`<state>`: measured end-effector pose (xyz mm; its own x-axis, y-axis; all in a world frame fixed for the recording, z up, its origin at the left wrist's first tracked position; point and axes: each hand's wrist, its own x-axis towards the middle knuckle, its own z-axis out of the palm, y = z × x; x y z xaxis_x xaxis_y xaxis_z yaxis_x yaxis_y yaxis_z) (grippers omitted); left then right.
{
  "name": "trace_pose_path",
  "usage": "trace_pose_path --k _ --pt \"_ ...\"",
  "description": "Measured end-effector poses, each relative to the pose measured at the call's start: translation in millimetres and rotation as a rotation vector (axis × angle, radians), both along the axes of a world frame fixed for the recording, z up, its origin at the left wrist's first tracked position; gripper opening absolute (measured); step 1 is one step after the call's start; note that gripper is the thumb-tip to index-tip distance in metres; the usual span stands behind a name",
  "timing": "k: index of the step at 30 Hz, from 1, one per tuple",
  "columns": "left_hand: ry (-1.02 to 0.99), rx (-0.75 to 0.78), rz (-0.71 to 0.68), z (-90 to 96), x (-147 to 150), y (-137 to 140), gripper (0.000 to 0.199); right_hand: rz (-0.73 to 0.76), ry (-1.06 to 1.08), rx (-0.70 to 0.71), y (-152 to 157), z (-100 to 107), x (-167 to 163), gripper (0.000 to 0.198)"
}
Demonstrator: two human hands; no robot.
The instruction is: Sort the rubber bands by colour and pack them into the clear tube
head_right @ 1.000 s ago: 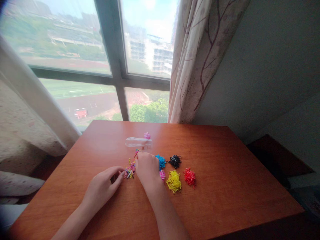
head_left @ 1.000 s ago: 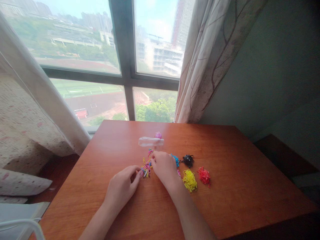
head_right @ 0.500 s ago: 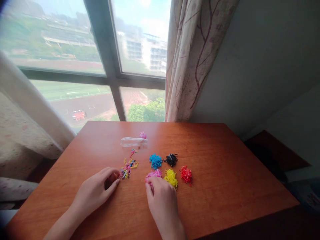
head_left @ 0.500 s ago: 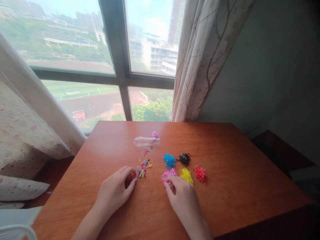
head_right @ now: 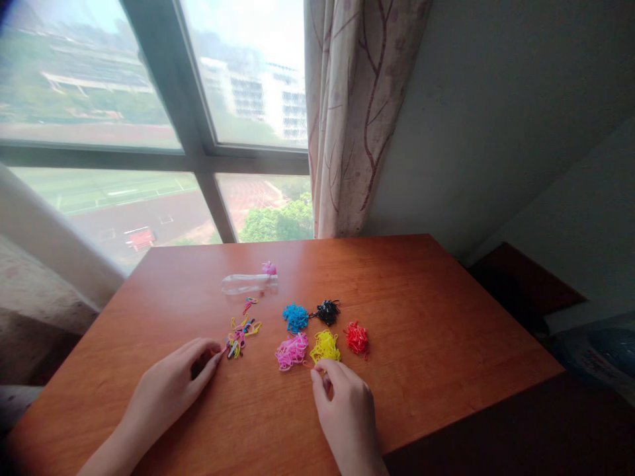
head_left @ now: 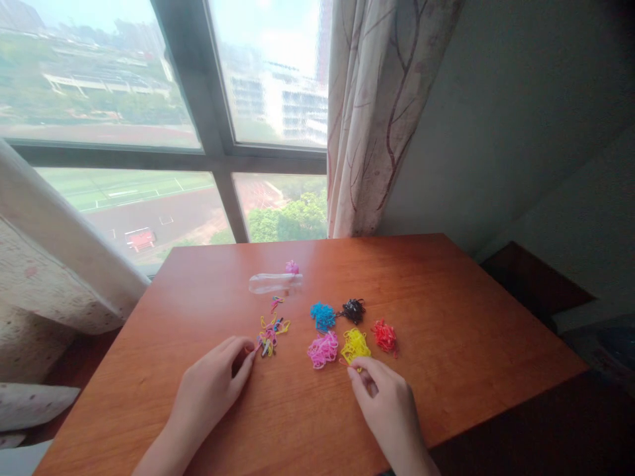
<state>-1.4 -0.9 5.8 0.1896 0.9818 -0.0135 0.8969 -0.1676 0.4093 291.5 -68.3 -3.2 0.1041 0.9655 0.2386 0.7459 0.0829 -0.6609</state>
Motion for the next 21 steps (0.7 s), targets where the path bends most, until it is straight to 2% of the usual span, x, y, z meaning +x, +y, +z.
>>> trace_pose_path --k 9,21 --pt "0.019 0.004 -0.002 -3.8 -1.6 4.1 0.023 -0.268 -0.152 0.014 10.7 -0.4 61.9 0.026" --pt "0.016 0.025 0.006 1.3 -0.8 4.2 0.024 -0.241 -0.279 0.011 9.8 -8.8 66.1 0.029"
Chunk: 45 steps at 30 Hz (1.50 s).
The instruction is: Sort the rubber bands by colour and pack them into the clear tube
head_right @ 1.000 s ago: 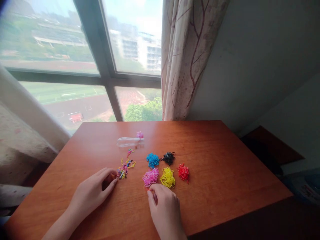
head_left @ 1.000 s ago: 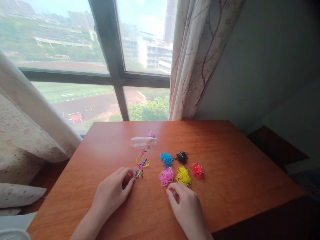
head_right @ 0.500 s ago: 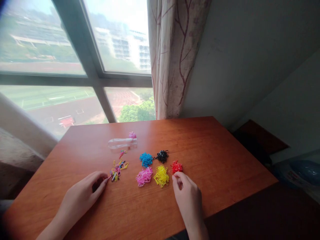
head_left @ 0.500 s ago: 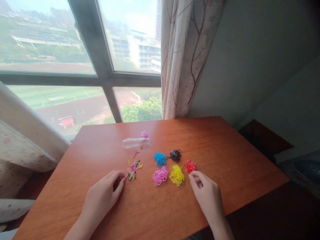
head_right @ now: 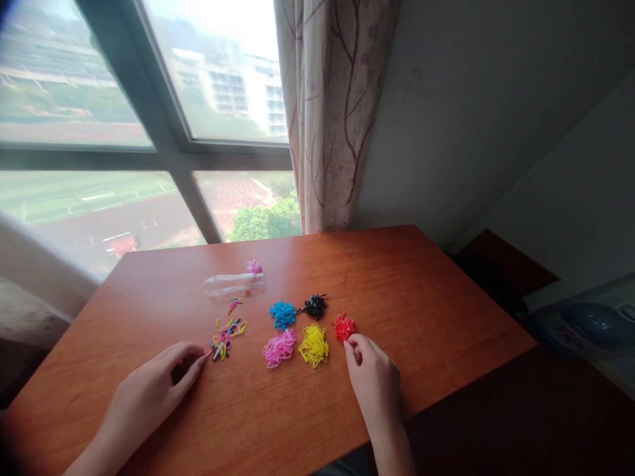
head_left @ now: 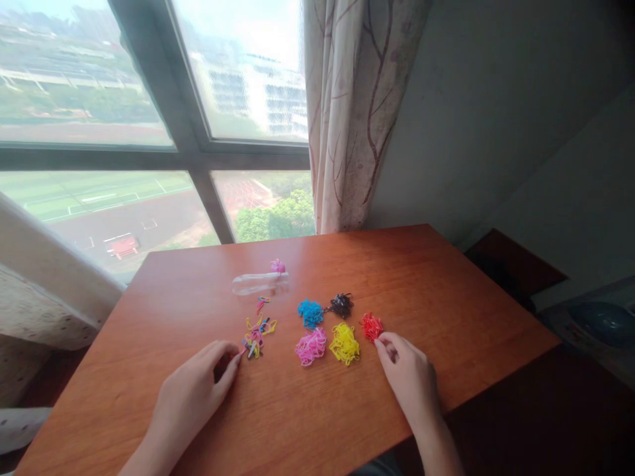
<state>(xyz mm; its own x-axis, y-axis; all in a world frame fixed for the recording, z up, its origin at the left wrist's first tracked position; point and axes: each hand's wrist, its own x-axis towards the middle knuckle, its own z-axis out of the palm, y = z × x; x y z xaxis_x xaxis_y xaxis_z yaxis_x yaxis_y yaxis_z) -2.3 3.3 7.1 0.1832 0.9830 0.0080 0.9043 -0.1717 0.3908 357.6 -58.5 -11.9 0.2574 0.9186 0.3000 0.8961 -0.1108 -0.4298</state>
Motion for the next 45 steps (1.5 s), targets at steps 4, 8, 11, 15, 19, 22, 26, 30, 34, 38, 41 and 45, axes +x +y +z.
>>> trace_pose_path --k 4,8,11,15,19,22,26,30,34,38,41,45 --pt "-0.004 -0.001 0.002 0.7 0.1 0.0 0.024 0.008 -0.023 0.000 0.1 -0.9 -0.3 0.032" --pt "0.002 -0.011 0.001 1.1 0.8 -0.5 0.025 0.002 -0.027 -0.017 -0.4 -0.3 -0.3 0.030" --pt "-0.008 -0.029 -0.006 -0.1 -0.8 -0.2 0.025 -0.025 -0.020 -0.032 -1.8 2.3 -1.0 0.029" --pt "-0.041 -0.046 0.004 -2.9 -6.0 2.2 0.026 -0.079 0.036 -0.025 -4.1 7.9 -10.7 0.026" --pt "-0.118 -0.013 0.003 -3.8 -7.6 3.0 0.025 0.032 0.177 0.031 -5.4 10.2 -39.9 0.027" --pt "-0.184 0.051 -0.017 -2.7 -5.0 1.5 0.022 0.174 0.241 0.035 -6.5 6.9 -70.9 0.028" --pt "-0.213 0.125 -0.031 -0.9 -1.7 -0.1 0.021 0.262 0.293 0.001 -10.9 -0.6 -106.4 0.025" --pt "-0.239 0.179 -0.042 -0.1 1.7 -1.2 0.020 0.323 0.273 -0.016 -16.1 -4.6 -121.1 0.024" --pt "-0.274 0.181 -0.129 0.5 16.0 -5.8 0.018 0.357 0.269 -0.042 -17.7 -3.6 -120.4 0.023" --pt "-0.210 0.115 -0.260 5.2 44.7 -9.6 0.020 0.393 0.268 -0.060 -17.2 -0.8 -118.7 0.021" --pt "-0.150 0.106 -0.309 11.9 67.6 -7.3 0.021 0.418 0.264 -0.045 -17.6 0.0 -118.6 0.021" --pt "-0.094 0.085 -0.355 17.6 87.3 -0.9 0.018 0.424 0.267 -0.025 -18.4 -0.4 -118.0 0.020"
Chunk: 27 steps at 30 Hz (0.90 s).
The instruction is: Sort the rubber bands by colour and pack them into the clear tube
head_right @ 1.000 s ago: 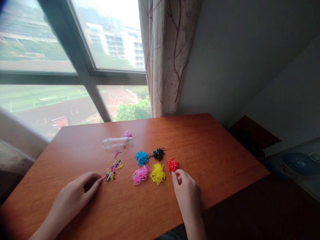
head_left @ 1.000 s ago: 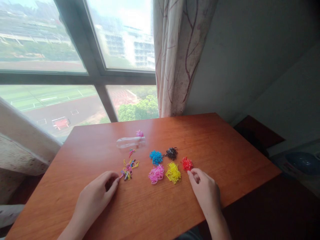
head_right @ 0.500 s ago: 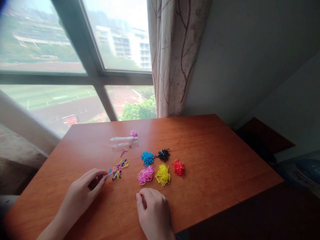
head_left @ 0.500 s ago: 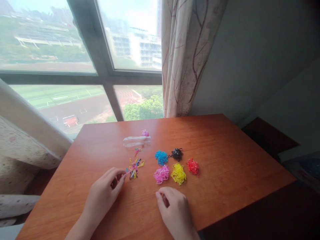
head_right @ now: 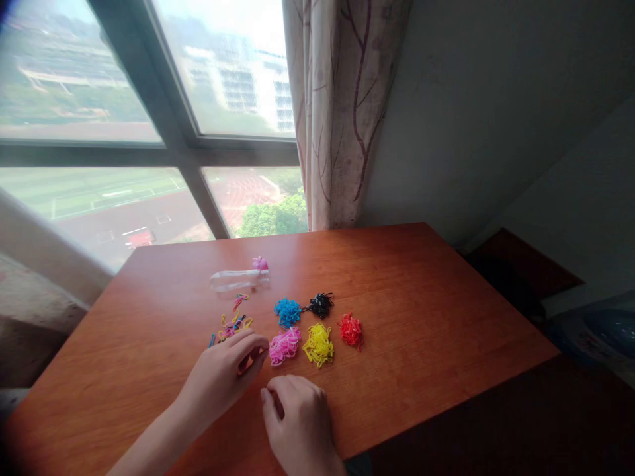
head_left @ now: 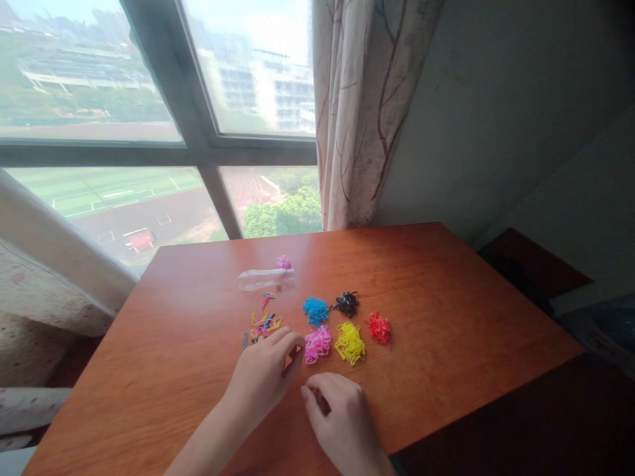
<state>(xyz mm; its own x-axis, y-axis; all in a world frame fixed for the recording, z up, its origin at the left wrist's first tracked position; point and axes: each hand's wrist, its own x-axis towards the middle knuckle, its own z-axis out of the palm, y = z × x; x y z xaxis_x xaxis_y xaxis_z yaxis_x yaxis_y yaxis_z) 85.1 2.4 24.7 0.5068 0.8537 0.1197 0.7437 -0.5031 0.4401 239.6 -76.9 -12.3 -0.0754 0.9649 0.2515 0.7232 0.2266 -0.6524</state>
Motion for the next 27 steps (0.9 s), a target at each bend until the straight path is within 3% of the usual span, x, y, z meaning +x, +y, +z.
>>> trace_pose_path --k 5,13,21,27 --pt "0.061 -0.016 -0.061 -5.6 7.4 3.1 0.018 0.006 0.003 -0.010 0.5 -0.2 1.0 0.019" --pt "0.057 0.012 -0.013 -9.0 0.7 2.6 0.019 0.009 0.012 -0.042 -0.3 0.9 0.5 0.018" --pt "-0.032 0.036 0.184 3.2 -50.6 11.2 0.021 0.008 -0.017 -0.026 0.8 1.1 0.0 0.021" --pt "0.003 0.021 0.325 -7.6 -85.1 11.3 0.022 0.010 -0.008 -0.038 -0.4 -5.7 -0.7 0.020"
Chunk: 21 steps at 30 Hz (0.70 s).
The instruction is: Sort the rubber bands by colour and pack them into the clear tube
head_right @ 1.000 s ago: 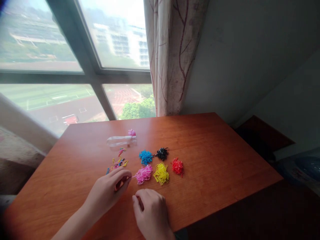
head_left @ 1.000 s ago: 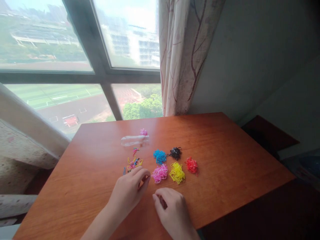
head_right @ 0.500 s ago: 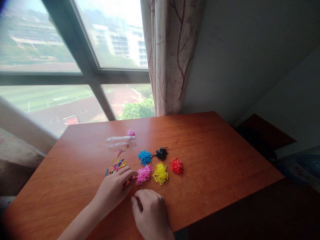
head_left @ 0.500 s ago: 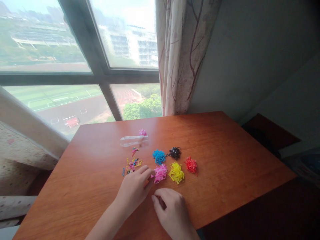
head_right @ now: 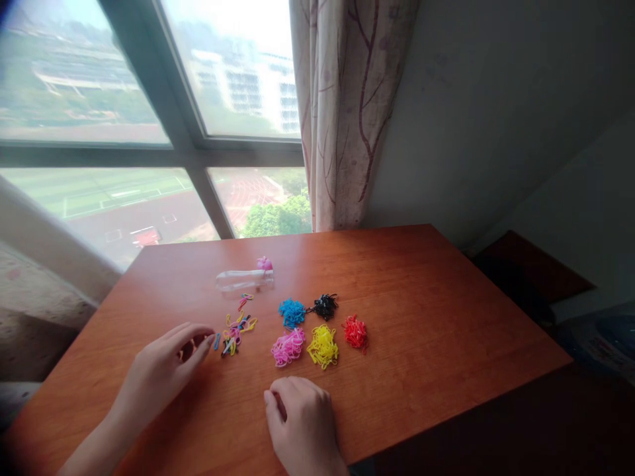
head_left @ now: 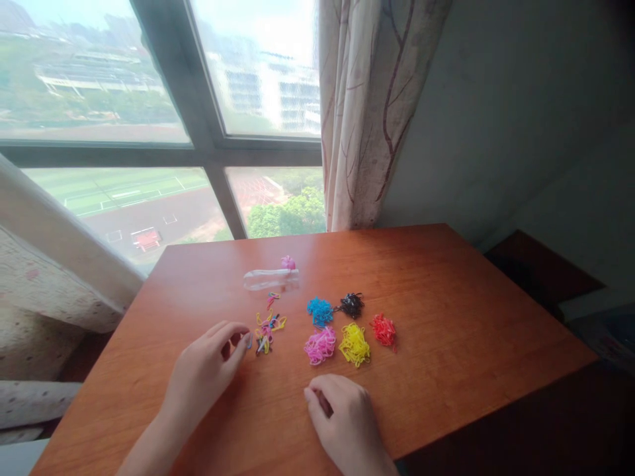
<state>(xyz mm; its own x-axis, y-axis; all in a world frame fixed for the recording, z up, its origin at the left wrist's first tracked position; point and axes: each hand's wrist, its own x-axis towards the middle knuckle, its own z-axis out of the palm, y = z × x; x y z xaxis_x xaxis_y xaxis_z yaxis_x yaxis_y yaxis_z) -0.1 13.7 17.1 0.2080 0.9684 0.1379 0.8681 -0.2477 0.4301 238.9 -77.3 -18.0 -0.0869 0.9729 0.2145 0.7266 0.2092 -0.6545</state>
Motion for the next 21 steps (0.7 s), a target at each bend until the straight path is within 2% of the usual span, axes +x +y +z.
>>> trace_pose_path --k 4,11,17,21 --pt "-0.006 -0.054 0.056 -8.8 -2.9 -6.4 0.026 0.002 -0.023 -0.005 -0.8 -0.5 -0.6 0.020" --pt "0.024 -0.095 0.078 -10.2 2.3 -12.1 0.021 0.002 -0.111 -0.015 1.1 3.4 -7.9 0.017" --pt "0.042 -0.100 0.049 -12.3 2.3 -11.7 0.020 0.055 -0.279 -0.103 13.4 17.5 -50.0 0.015" --pt "0.028 -0.107 0.031 -12.7 1.8 -11.2 0.019 0.017 -0.358 -0.210 34.4 30.8 -73.4 0.018"
